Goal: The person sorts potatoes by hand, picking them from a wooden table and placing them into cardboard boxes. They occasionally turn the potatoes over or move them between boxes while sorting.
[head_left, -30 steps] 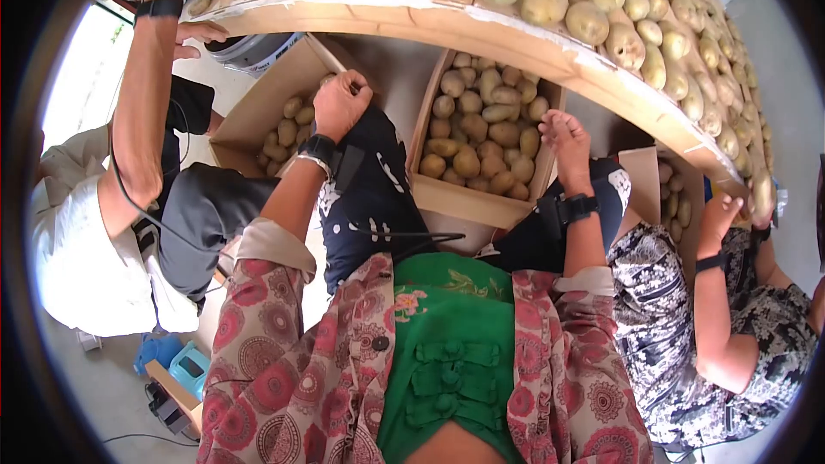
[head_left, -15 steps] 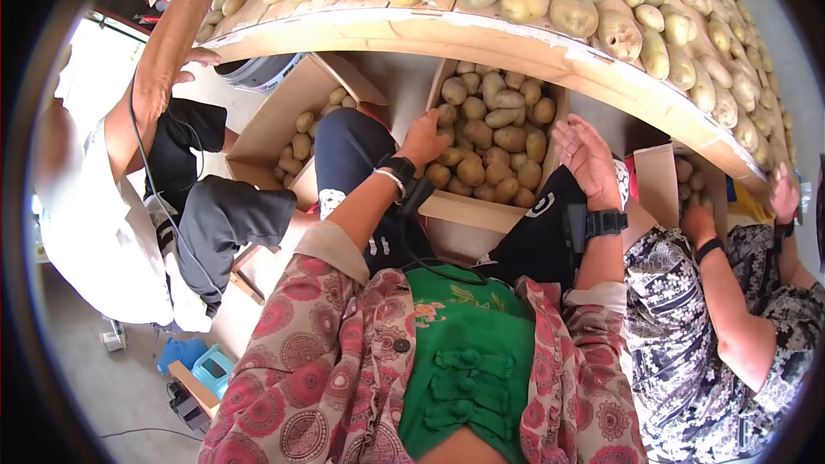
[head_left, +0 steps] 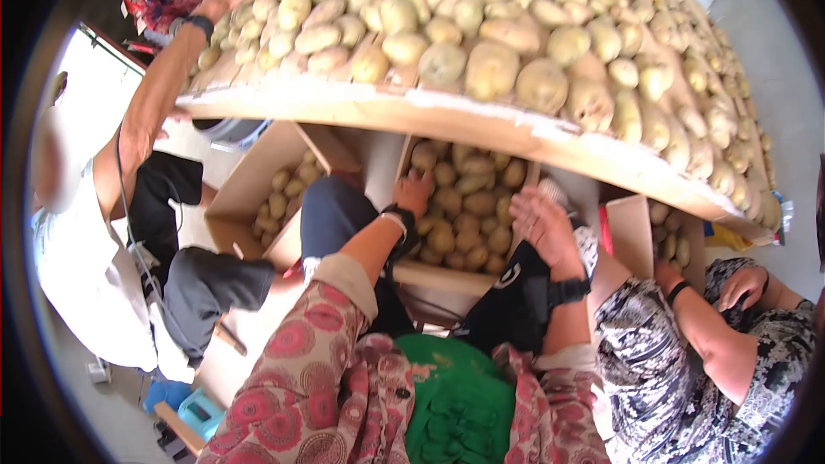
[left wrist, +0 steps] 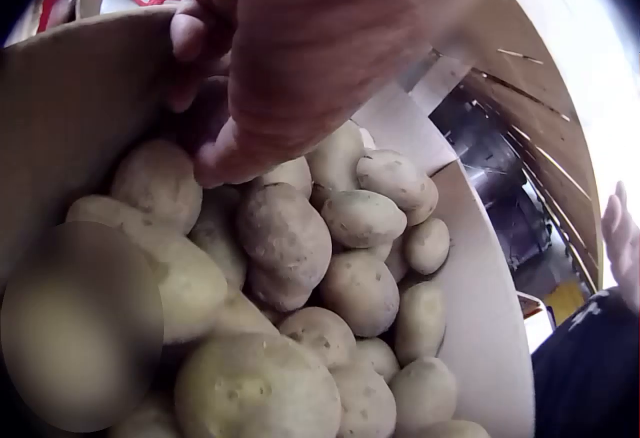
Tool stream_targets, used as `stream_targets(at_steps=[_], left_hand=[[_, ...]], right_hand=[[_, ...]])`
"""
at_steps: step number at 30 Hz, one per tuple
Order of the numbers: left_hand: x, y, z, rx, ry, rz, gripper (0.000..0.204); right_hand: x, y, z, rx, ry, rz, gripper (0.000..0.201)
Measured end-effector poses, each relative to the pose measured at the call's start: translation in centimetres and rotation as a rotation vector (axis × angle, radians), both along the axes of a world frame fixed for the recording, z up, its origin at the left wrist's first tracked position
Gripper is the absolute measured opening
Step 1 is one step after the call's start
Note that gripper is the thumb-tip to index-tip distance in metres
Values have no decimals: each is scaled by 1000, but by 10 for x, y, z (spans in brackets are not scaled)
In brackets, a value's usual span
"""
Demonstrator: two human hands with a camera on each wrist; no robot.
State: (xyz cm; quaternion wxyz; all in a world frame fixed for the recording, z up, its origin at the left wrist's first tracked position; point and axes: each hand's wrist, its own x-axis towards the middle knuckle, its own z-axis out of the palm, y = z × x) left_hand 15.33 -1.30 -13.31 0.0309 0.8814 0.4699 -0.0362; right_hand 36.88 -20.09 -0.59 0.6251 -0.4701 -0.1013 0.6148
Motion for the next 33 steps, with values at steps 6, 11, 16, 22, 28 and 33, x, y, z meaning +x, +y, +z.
stream_targets(at_steps=[6,11,16,22,28,33], left_hand=[[2,7,19,-161,15,-5,54],[-10,-1,43,-383,-120,45,52],[-16,-21,102,-1213,-389,218,55],[31,-49,258,-1381,-918,5,43],[134,-28,340,-759,-1170,-426,35],[180,-12,316,-160,-1091,-482,28]], right_hand=[[2,-2,-3,46,34,8,36],[-3,-1,2,67,39,-1,30],[-2,0,-3,78,29,28,28],[-4,-2,-1,109,49,14,26],[-2,-7,-3,129,46,-26,26],[4,-13,-5,161,85,-49,25]])
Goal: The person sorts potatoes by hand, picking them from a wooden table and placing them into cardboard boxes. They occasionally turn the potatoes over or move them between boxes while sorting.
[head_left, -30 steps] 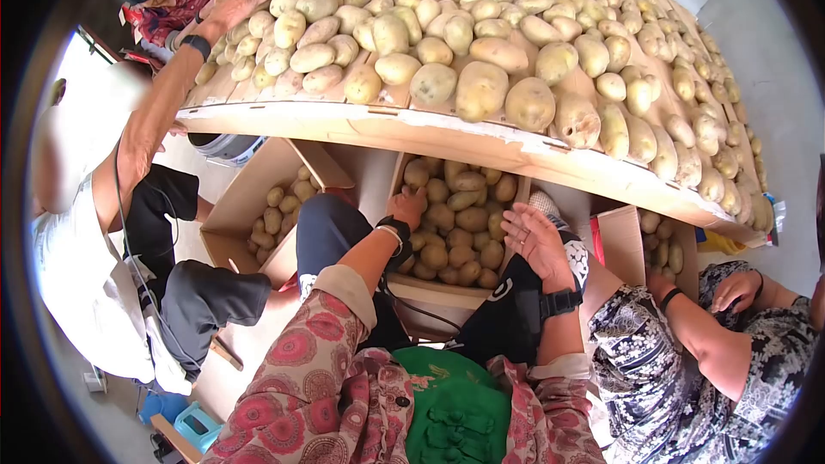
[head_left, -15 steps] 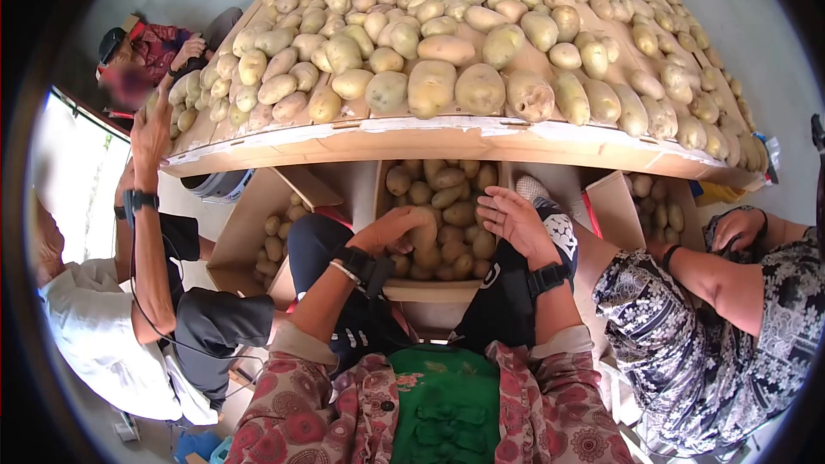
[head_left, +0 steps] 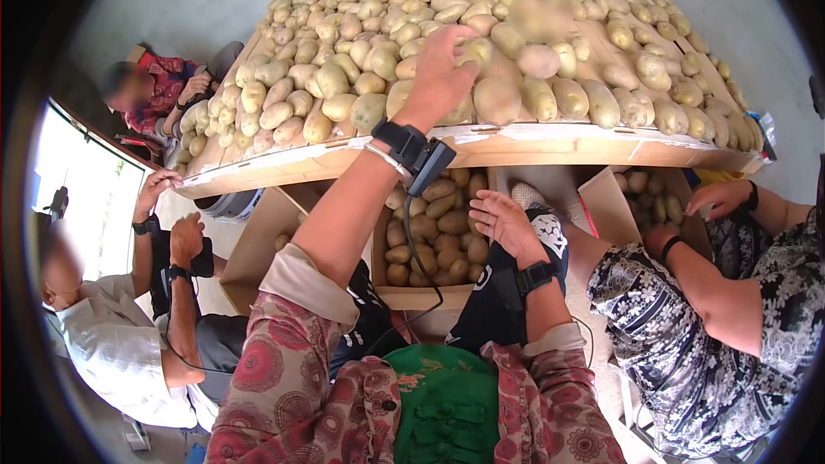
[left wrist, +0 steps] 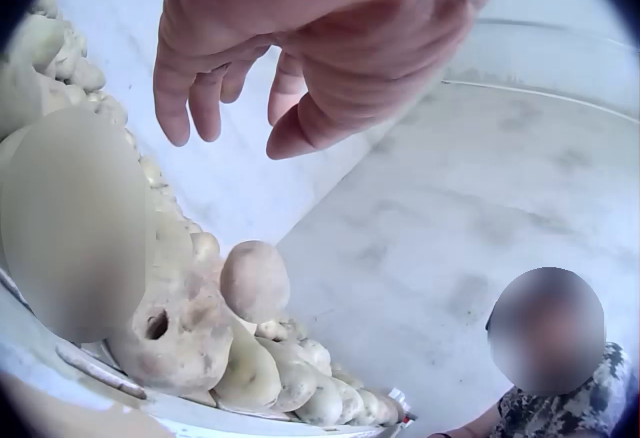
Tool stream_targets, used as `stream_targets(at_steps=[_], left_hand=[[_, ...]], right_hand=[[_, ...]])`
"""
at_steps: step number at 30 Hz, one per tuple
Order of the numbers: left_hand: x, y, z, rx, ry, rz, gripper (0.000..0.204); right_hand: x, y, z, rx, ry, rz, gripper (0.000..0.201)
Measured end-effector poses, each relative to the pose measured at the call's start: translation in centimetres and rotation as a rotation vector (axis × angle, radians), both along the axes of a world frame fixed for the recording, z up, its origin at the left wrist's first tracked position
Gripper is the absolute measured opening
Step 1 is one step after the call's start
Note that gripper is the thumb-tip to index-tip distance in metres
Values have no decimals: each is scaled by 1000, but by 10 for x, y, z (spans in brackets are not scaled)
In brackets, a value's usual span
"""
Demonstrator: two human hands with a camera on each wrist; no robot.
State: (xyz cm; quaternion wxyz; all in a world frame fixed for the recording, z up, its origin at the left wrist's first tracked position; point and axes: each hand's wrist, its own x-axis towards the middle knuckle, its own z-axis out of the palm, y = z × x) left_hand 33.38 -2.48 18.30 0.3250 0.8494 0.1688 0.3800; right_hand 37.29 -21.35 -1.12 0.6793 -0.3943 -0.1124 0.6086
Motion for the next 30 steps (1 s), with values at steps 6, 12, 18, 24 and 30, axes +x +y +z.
stream_targets(at_steps=[6,12,18,24,30], left_hand=[[-50,-28,-34,-279,-32,48,26],[-122,-58,-64,-519,-37,-50,18],[-197,-71,-77,-659,-213,152,13],[-267,-80,-26,-651,-211,262,12],[-302,-116,14,-600,-267,250,15]], right_hand=[[5,2,-7,24,4,7,26],[4,3,-6,61,37,-16,27],[8,4,-6,42,52,-59,29],[17,8,-16,114,163,-143,34],[16,11,-16,205,296,-197,32]])
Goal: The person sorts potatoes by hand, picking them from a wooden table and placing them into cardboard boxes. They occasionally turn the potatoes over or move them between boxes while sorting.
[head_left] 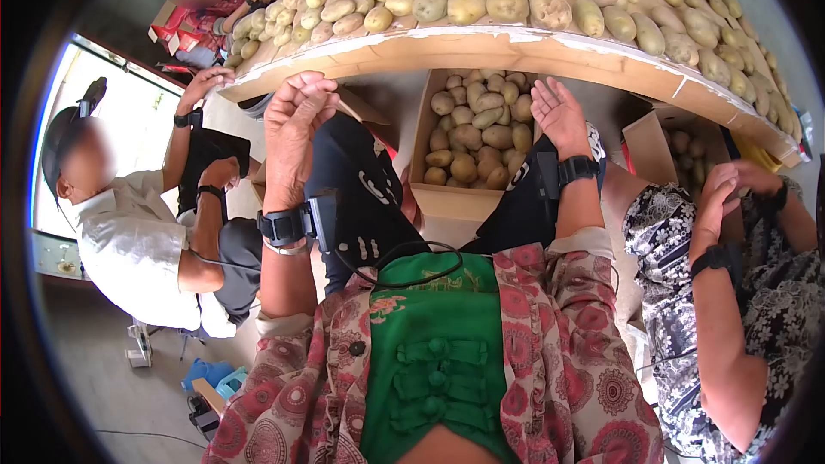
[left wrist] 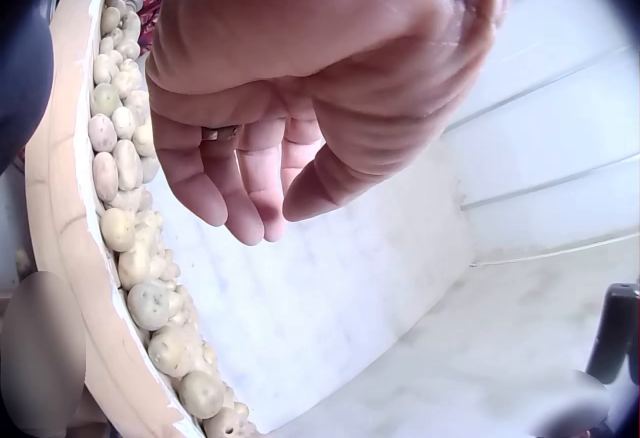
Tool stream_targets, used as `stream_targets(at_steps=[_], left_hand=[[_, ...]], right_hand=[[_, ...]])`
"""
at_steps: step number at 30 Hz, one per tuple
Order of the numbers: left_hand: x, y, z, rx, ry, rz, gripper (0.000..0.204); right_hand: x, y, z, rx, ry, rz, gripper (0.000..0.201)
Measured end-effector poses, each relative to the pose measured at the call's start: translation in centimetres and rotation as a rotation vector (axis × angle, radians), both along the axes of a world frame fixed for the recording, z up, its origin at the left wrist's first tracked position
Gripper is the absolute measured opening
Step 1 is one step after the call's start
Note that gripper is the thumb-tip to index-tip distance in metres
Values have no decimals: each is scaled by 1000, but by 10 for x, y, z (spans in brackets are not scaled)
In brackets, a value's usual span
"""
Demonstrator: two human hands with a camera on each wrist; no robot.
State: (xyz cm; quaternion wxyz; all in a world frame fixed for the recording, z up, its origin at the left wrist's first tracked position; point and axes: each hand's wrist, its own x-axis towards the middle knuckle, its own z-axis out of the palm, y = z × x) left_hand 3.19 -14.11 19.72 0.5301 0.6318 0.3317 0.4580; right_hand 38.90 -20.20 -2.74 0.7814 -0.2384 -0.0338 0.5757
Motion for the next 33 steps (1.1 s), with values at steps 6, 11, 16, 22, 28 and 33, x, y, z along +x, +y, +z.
stream_targets(at_steps=[6,11,16,22,28,33], left_hand=[[-19,8,8,76,-32,-2,17],[-24,28,-27,41,-8,49,20],[-34,49,-96,-109,171,105,24],[-45,65,-201,-108,565,58,42],[-50,51,-241,108,865,11,77],[-53,52,-254,65,1107,-50,98]], right_hand=[[-3,-4,1,-11,-58,-24,29],[-2,0,-6,-51,-109,1,35],[-6,7,-4,-185,-194,49,35],[-19,20,-5,-357,-437,416,35],[-31,63,-24,-541,-698,303,45],[-40,108,-72,-600,-1623,473,52]])
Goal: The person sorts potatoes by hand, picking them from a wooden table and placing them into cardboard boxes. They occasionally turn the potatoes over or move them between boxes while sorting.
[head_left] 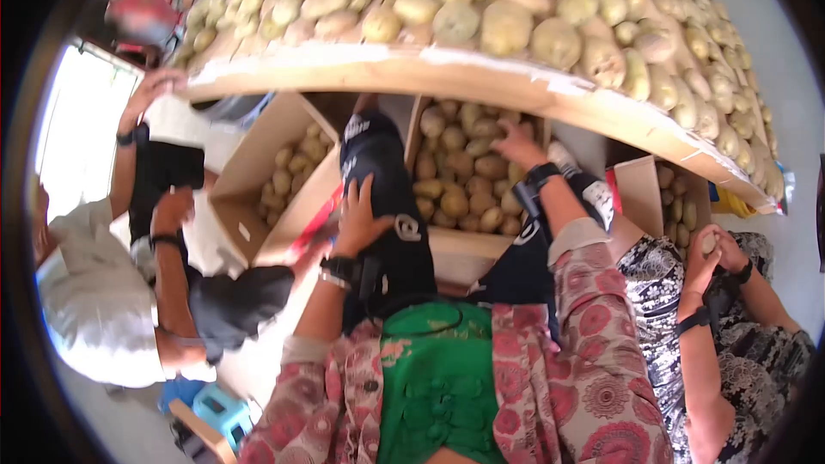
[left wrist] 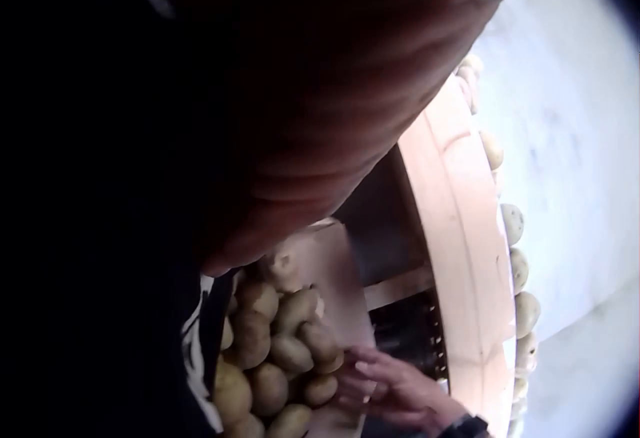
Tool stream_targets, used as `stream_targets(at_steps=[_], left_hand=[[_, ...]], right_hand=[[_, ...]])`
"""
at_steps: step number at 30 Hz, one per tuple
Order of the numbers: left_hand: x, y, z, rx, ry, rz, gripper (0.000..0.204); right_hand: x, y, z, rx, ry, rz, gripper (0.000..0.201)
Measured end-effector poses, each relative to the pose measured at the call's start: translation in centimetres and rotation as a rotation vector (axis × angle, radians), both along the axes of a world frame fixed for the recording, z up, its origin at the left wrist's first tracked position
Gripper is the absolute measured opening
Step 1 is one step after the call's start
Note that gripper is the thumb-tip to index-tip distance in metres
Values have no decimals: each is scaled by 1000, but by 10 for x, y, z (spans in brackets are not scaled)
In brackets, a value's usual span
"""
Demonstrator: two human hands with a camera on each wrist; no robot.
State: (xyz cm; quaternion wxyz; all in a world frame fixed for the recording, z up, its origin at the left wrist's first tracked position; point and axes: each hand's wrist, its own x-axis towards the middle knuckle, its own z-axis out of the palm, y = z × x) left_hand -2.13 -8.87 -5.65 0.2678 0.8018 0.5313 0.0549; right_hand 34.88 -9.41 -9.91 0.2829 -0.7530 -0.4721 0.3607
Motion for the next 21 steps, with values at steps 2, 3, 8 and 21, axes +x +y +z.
stream_targets(at_steps=[2,3,8,21], left_hand=[[12,-3,10,-75,138,20,106],[20,-4,17,-98,185,20,110],[26,4,22,-118,234,2,113],[32,21,16,-122,206,-1,116]], right_hand=[[-3,20,-23,56,-303,130,62],[1,38,-24,47,-348,145,63],[-13,56,-40,-57,-606,290,59],[-43,2,54,18,-50,368,49]])
